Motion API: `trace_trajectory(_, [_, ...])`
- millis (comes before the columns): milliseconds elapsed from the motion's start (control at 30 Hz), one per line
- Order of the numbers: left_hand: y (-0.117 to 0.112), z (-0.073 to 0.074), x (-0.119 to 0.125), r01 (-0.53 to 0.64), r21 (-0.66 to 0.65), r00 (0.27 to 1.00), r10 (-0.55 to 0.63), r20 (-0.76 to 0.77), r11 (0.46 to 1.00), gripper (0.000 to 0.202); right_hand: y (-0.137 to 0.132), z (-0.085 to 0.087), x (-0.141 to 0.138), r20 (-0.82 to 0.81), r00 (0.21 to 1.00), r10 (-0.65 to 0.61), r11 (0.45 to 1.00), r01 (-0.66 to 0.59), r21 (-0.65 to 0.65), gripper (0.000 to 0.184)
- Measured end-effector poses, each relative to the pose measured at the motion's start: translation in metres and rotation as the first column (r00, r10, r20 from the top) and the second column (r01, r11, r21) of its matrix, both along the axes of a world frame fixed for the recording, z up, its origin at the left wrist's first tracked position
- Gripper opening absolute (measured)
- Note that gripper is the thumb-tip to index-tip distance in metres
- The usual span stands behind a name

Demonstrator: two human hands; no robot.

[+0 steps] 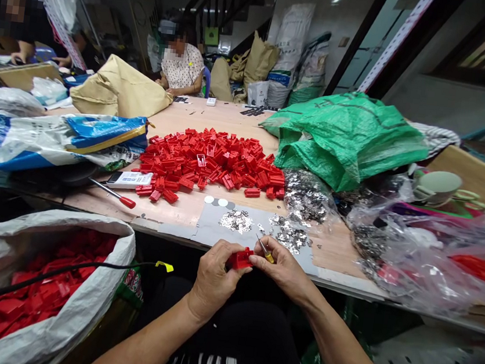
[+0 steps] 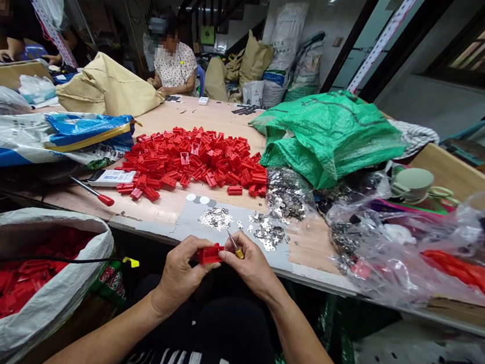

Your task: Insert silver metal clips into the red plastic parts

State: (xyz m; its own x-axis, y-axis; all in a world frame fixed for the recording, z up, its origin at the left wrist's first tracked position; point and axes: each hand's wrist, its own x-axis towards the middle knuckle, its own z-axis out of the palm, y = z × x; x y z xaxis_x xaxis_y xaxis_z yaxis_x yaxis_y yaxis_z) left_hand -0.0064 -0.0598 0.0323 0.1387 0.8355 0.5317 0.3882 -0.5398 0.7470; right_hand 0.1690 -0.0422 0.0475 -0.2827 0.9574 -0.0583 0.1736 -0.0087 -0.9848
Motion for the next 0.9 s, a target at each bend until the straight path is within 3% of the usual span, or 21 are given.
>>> trace_trajectory(300, [-0.005,-0.003,0.000,0.011,-0.006,1.000,-0.011,0.012,1.000,0.024,-0.004,-0.009,-0.002,0.008,1.000,0.012,0.999,-0.012,0.047,0.032])
trace_trajectory(567, [-0.012,-0.013,-0.011,0.069,-0.082,0.995,-0.062,0.082,0.994,0.026,-0.020,-0.017,-0.008,-0.221,0.973,0.064,0.966,-0.116,-0.231,0.042])
trace_trajectory(767, [-0.013,-0.013,-0.018,0.196,-0.139,0.969,-0.169,0.182,0.971,0.024,-0.026,-0.016,-0.008,-0.330,0.940,0.085,0.931,-0.194,-0.311,0.047])
trace_trajectory(900, [-0.009,-0.020,-0.024,0.312,-0.191,0.902,-0.227,0.366,0.931,0.028,-0.028,-0.014,-0.014,-0.403,0.912,0.082,0.920,-0.224,-0.320,0.048])
